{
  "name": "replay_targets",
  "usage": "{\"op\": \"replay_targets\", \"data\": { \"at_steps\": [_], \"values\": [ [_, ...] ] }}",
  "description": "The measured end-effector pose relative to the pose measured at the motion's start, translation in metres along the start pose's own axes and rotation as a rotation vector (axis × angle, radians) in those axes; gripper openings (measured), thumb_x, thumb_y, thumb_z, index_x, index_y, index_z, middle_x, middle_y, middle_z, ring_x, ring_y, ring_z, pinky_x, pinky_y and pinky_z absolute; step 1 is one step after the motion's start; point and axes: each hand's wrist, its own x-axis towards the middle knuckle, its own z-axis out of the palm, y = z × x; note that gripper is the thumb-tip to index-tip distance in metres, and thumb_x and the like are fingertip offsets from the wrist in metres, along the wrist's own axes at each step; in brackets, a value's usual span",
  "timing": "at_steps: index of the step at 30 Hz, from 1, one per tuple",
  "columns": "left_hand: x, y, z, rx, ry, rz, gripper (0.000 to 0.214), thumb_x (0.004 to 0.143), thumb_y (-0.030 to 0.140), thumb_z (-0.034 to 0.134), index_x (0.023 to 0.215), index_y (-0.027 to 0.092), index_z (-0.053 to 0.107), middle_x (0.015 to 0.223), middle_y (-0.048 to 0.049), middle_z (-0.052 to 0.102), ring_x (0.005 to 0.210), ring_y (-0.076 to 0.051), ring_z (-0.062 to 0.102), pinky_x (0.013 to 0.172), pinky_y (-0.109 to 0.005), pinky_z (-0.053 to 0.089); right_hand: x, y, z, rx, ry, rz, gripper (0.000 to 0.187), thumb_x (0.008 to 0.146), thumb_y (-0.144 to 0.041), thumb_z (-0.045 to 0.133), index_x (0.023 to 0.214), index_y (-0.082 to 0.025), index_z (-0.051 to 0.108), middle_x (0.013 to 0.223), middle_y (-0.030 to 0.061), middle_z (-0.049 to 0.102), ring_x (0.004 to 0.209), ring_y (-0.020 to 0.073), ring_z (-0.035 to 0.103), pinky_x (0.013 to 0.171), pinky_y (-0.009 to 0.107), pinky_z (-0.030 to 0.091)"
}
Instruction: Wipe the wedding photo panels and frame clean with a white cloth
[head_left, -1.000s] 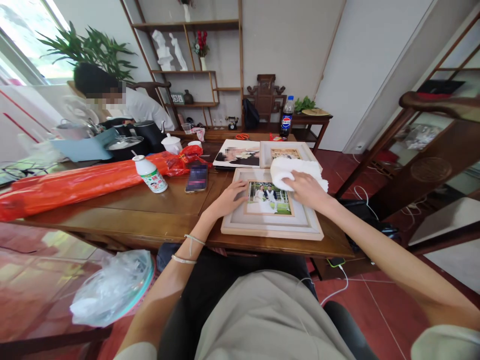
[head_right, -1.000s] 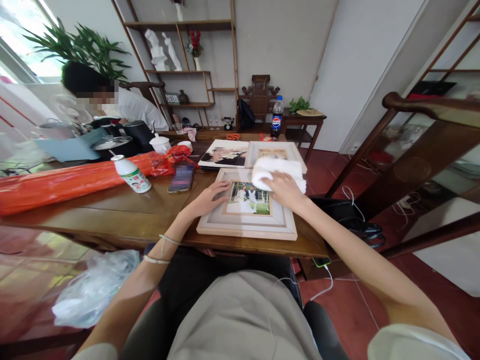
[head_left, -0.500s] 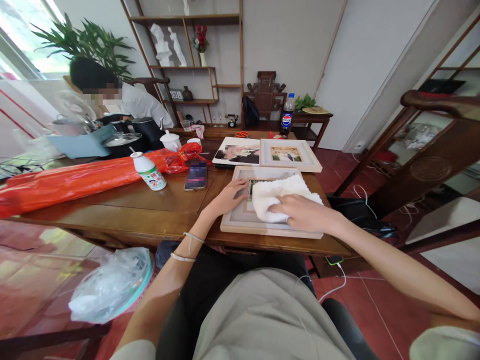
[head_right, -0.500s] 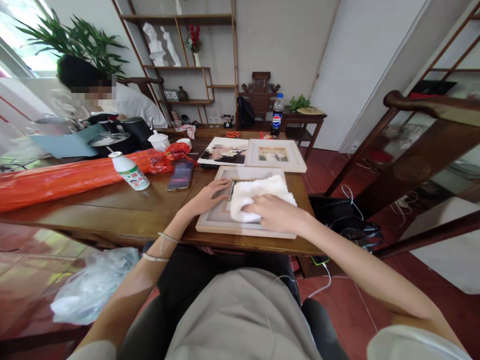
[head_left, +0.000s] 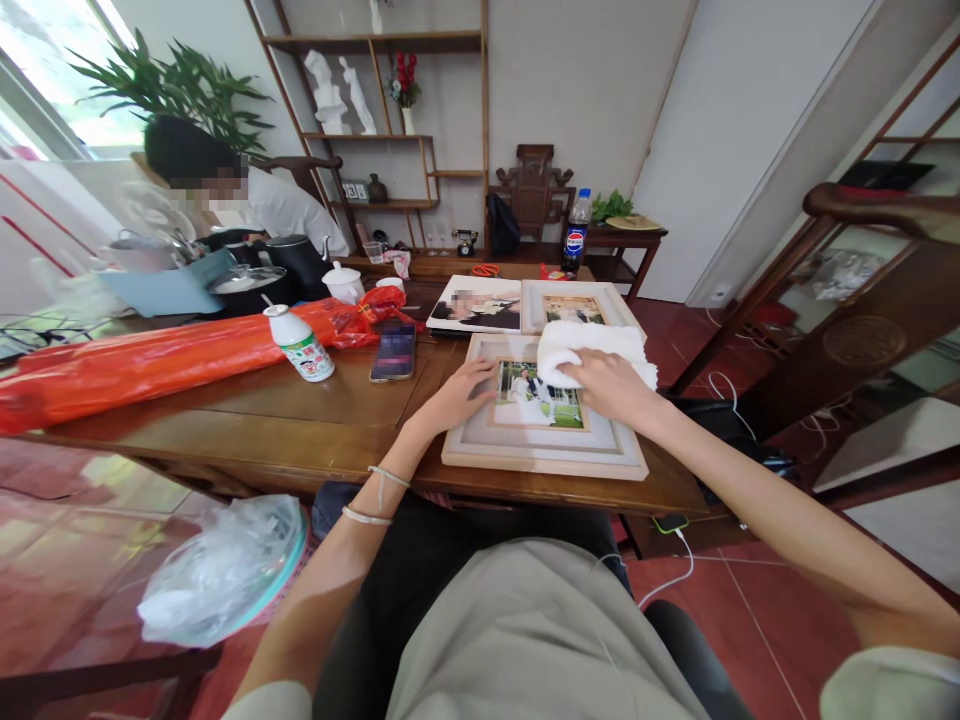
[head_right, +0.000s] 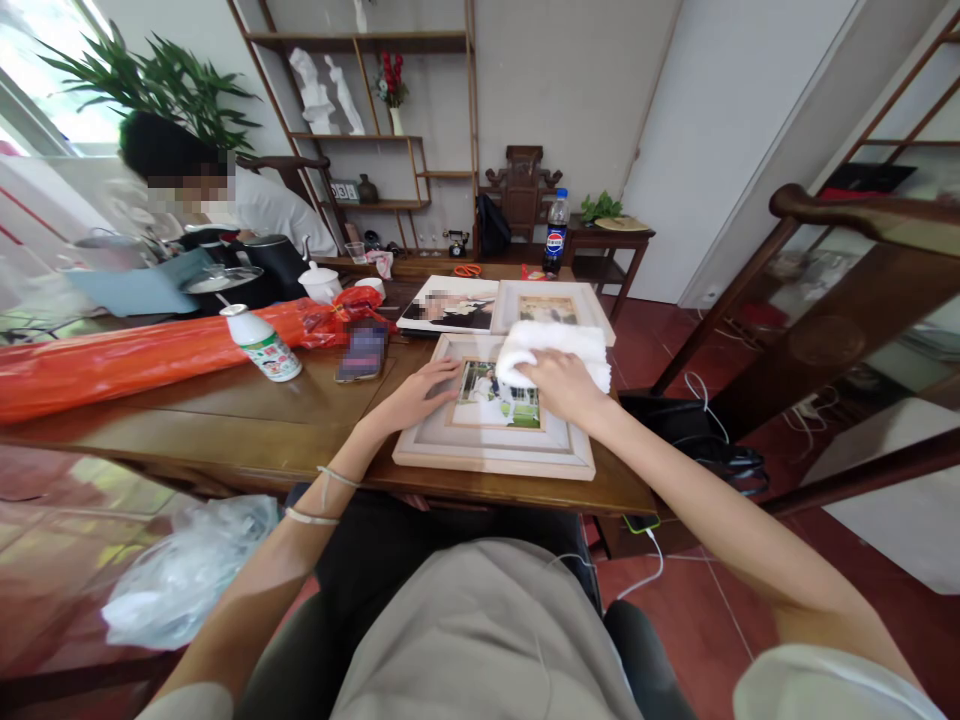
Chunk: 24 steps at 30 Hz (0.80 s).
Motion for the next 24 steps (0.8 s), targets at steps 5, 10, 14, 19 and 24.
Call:
{"op": "replay_targets", "data": {
  "at_steps": [5, 10, 14, 19, 24],
  "values": [
    [-0.001, 0.003, -0.002, -0.005, 0.024, -0.001, 0.044, 0.087, 0.036, 0.048, 0.125, 0.015, 0.049, 0.135, -0.0114, 0.047, 0.128, -0.022, 0.038, 0.108, -0.040, 0.028, 0.019, -0.004, 0.004, 0.016, -0.056, 0.003, 0.051, 0.068, 0.001, 0.042, 0.113, -0.017, 0.059, 0.107, 0.0141, 0.059, 0.094, 0.0263, 0.054, 0.069, 0.033, 0.040],
    [-0.001, 0.003, 0.001, 0.005, 0.042, 0.006, 0.042, 0.089, 0.034, 0.043, 0.125, 0.015, 0.049, 0.134, -0.0110, 0.047, 0.127, -0.022, 0.039, 0.108, -0.040, 0.029, -0.002, -0.046, -0.018, 0.133, -0.107, -0.147, 0.048, 0.071, -0.003, 0.045, 0.113, -0.022, 0.059, 0.102, 0.0102, 0.061, 0.089, 0.0231, 0.056, 0.067, 0.030, 0.039],
    [0.000, 0.003, 0.001, 0.000, 0.051, 0.023, 0.040, 0.093, 0.029, 0.031, 0.123, 0.014, 0.051, 0.132, -0.0106, 0.049, 0.126, -0.020, 0.041, 0.108, -0.040, 0.029, -0.014, -0.085, -0.040, 0.158, -0.120, -0.255, 0.038, 0.073, -0.007, 0.046, 0.105, -0.020, 0.062, 0.094, 0.0101, 0.063, 0.078, 0.0219, 0.057, 0.061, 0.029, 0.038],
    [0.001, 0.005, -0.003, -0.072, 0.056, 0.008, 0.042, 0.093, 0.028, 0.026, 0.119, 0.011, 0.054, 0.129, -0.0103, 0.052, 0.124, -0.020, 0.044, 0.108, -0.034, 0.031, -0.002, -0.114, -0.046, 0.144, -0.089, -0.279, 0.031, 0.074, -0.009, 0.042, 0.096, -0.015, 0.063, 0.086, 0.0125, 0.064, 0.071, 0.0222, 0.056, 0.055, 0.030, 0.036],
    [0.001, 0.004, -0.002, -0.028, 0.067, 0.001, 0.041, 0.092, 0.026, 0.028, 0.118, 0.009, 0.055, 0.128, -0.0113, 0.053, 0.124, -0.021, 0.044, 0.108, -0.034, 0.031, -0.004, -0.110, -0.044, 0.144, -0.125, -0.323, 0.030, 0.072, -0.008, 0.043, 0.092, -0.015, 0.064, 0.084, 0.0126, 0.063, 0.069, 0.0216, 0.055, 0.056, 0.030, 0.034]
  ]
}}
